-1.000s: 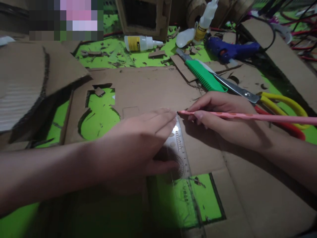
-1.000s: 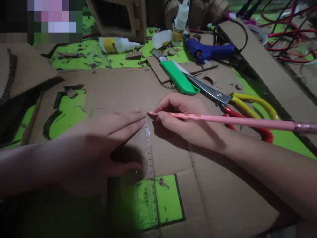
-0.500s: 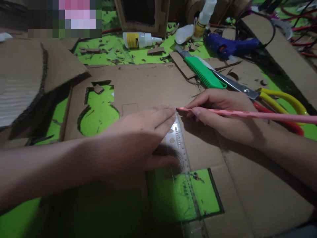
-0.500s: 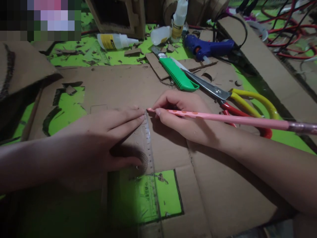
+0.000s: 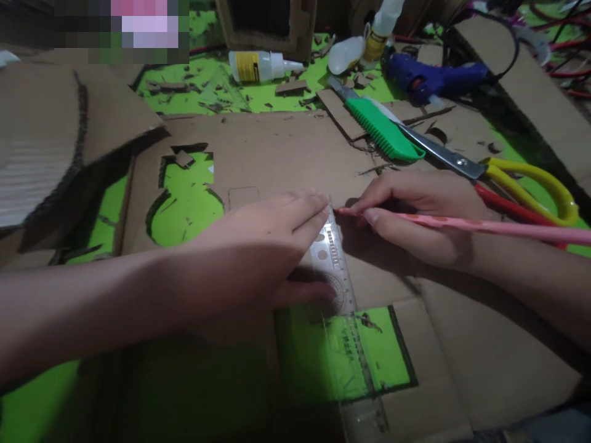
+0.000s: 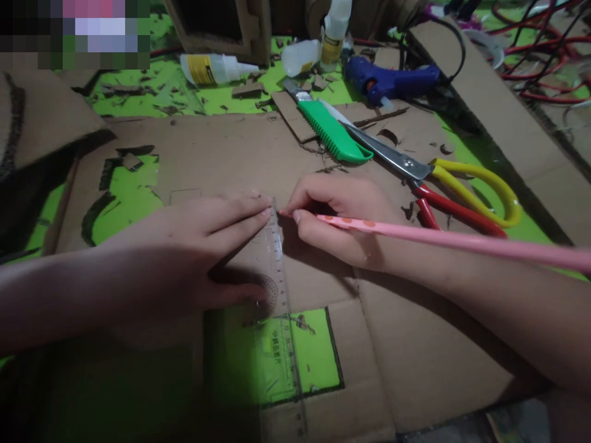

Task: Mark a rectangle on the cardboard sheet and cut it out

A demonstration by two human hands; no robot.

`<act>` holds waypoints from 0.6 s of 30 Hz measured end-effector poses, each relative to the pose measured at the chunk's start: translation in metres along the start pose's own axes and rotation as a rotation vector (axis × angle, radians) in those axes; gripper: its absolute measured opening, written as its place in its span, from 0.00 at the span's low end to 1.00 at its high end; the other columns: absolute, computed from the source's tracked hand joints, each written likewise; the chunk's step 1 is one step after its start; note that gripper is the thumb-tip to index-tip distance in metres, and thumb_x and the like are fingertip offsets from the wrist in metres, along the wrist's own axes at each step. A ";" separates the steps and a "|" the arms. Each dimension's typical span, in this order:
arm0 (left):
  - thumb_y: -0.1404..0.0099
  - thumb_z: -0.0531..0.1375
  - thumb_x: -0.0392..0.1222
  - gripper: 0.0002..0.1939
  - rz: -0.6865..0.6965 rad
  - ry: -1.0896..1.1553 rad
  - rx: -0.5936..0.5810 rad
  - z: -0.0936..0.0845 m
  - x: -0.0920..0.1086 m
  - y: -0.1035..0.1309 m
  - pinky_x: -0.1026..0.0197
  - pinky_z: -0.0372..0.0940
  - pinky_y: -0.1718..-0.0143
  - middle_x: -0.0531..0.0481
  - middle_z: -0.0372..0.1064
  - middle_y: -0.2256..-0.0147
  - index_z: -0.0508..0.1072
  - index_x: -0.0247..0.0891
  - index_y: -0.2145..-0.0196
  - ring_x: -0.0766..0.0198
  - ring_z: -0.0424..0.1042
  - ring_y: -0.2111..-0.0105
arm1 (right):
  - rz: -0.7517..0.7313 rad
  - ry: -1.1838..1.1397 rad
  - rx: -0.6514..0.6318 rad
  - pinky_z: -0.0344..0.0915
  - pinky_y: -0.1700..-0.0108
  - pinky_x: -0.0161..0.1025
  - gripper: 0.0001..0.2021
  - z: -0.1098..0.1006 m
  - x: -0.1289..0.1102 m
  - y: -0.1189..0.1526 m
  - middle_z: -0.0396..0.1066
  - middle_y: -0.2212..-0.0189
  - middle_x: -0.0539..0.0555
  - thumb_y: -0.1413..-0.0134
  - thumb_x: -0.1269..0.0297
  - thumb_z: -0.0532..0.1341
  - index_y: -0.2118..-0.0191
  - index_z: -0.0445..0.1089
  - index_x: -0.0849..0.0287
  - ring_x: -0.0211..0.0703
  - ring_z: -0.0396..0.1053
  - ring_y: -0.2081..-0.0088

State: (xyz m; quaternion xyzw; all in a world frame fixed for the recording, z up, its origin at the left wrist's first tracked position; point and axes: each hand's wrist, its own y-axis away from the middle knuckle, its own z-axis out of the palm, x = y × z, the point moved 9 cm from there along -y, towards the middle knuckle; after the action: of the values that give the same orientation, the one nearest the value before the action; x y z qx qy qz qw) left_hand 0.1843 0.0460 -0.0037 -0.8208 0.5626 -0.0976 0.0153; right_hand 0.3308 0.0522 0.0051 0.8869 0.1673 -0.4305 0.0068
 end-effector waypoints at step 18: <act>0.28 0.62 0.62 0.39 -0.002 -0.021 -0.023 -0.002 0.001 -0.004 0.49 0.74 0.45 0.32 0.75 0.39 0.72 0.24 0.34 0.43 0.78 0.45 | -0.172 -0.109 -0.100 0.61 0.74 0.40 0.08 0.012 -0.013 0.008 0.73 0.76 0.46 0.45 0.73 0.61 0.70 0.70 0.52 0.39 0.67 0.76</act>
State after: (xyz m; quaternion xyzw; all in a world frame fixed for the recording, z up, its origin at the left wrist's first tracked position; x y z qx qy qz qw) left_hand 0.1879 0.0466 -0.0015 -0.8225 0.5627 -0.0825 0.0115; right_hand 0.3167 0.0388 0.0060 0.8431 0.2635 -0.4683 0.0230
